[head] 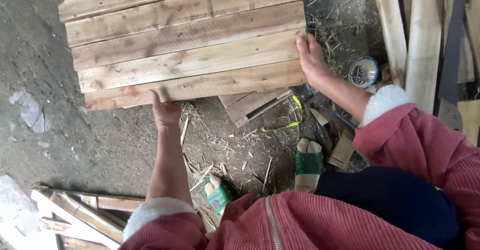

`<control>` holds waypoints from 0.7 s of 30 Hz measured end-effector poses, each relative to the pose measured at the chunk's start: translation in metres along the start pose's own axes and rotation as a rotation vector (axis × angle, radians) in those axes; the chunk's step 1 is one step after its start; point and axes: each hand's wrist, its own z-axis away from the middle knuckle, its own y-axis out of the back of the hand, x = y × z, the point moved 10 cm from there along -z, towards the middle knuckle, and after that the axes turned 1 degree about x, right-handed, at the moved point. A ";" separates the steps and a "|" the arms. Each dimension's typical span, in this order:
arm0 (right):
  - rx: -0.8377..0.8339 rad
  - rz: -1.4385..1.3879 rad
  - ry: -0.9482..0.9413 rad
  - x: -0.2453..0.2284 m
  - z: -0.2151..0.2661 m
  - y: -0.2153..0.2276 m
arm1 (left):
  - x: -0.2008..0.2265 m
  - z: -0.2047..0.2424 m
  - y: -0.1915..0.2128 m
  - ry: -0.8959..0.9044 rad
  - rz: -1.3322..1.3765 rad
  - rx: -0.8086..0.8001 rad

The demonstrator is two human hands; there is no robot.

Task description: Assembling wooden planks into a larger panel by hammering nails into them.

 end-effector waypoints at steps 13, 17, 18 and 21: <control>0.044 0.120 0.150 -0.050 0.011 0.017 | 0.004 0.071 0.006 -0.048 0.098 -0.068; -0.028 0.126 0.219 -0.081 0.015 0.009 | -0.015 0.104 0.053 -0.056 0.237 -0.027; -0.065 0.142 0.228 -0.088 0.018 0.004 | -0.019 0.117 0.069 -0.063 0.312 0.049; -0.127 0.150 0.171 -0.047 0.003 -0.009 | -0.035 0.158 0.093 -0.041 0.304 0.120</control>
